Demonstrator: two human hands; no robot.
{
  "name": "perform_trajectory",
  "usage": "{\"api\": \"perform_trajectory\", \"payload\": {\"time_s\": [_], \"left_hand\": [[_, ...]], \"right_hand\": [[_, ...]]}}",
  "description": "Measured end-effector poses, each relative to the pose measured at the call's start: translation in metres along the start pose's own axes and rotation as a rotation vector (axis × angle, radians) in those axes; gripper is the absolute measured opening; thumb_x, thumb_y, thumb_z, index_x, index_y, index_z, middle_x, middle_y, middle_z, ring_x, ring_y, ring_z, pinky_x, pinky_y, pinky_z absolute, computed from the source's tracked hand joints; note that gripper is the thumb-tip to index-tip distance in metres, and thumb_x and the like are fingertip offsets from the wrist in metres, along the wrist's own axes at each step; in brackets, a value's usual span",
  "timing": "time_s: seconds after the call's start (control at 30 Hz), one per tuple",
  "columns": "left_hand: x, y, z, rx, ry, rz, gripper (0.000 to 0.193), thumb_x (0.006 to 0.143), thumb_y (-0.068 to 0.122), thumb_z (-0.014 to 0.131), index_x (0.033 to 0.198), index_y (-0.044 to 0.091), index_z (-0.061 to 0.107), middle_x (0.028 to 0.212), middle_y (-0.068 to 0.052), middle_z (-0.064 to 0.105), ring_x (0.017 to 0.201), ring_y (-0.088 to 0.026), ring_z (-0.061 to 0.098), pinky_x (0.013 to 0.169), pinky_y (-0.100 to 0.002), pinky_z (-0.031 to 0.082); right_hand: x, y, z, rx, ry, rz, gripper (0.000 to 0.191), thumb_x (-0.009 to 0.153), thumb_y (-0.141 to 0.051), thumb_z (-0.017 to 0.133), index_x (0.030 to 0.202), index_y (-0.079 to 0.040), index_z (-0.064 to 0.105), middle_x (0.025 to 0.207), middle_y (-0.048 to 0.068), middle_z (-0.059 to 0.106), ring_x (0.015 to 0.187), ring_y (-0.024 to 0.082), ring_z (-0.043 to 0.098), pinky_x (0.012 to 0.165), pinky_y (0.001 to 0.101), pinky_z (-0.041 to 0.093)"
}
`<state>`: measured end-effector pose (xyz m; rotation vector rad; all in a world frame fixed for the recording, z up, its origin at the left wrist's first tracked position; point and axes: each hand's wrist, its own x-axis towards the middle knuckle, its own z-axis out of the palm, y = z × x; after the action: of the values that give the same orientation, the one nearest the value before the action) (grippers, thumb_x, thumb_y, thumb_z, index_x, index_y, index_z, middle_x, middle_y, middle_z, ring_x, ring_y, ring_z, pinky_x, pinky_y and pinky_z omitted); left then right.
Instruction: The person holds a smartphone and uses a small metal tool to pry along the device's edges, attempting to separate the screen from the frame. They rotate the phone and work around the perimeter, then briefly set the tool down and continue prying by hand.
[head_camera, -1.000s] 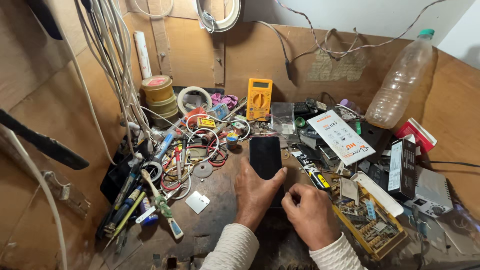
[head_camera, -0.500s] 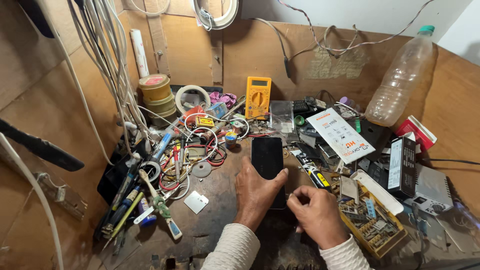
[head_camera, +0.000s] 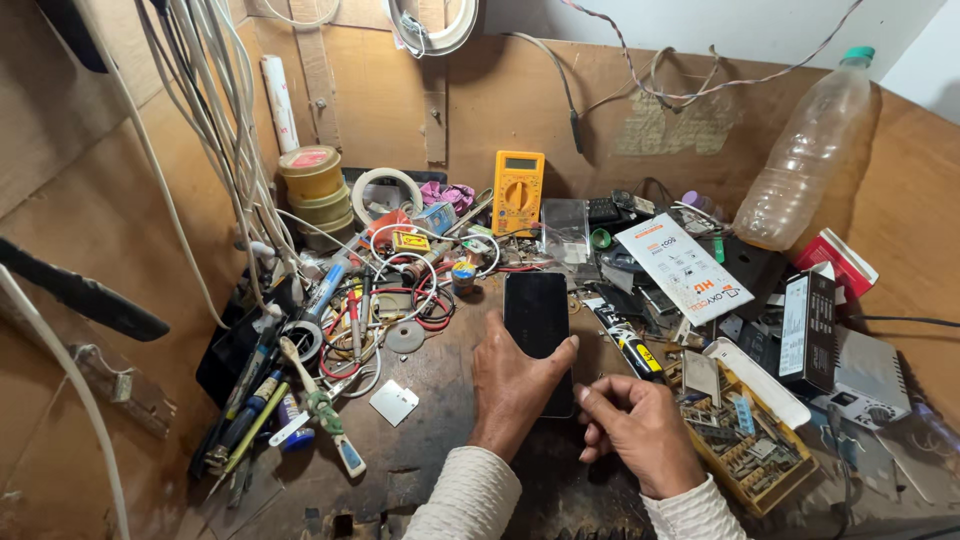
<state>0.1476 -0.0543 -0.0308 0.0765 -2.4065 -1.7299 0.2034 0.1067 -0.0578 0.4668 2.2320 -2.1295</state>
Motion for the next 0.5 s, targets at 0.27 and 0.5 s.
{"api": "perform_trajectory", "payload": {"time_s": [0.27,0.5], "left_hand": [[0.001,-0.002,-0.005,0.019,0.020,0.017,0.074,0.064,0.043,0.088,0.111,-0.003,0.055,0.089,-0.025,0.073,0.082,-0.039,0.075,0.074,-0.048,0.060],[0.003,-0.004,-0.011,-0.025,-0.024,0.004,0.072,0.064,0.044,0.086,0.110,-0.002,0.054,0.088,-0.024,0.074,0.082,-0.038,0.077,0.074,-0.047,0.061]], "right_hand": [[0.000,0.001,-0.008,0.001,0.001,0.021,0.023,0.089,-0.017,0.073,0.089,0.007,0.072,0.069,0.008,0.065,0.049,0.015,0.061,0.044,0.0330,0.056],[0.002,0.001,-0.007,0.034,-0.025,0.059,0.023,0.088,-0.016,0.074,0.091,0.007,0.072,0.069,0.008,0.064,0.049,0.016,0.061,0.045,0.0339,0.057]]}}
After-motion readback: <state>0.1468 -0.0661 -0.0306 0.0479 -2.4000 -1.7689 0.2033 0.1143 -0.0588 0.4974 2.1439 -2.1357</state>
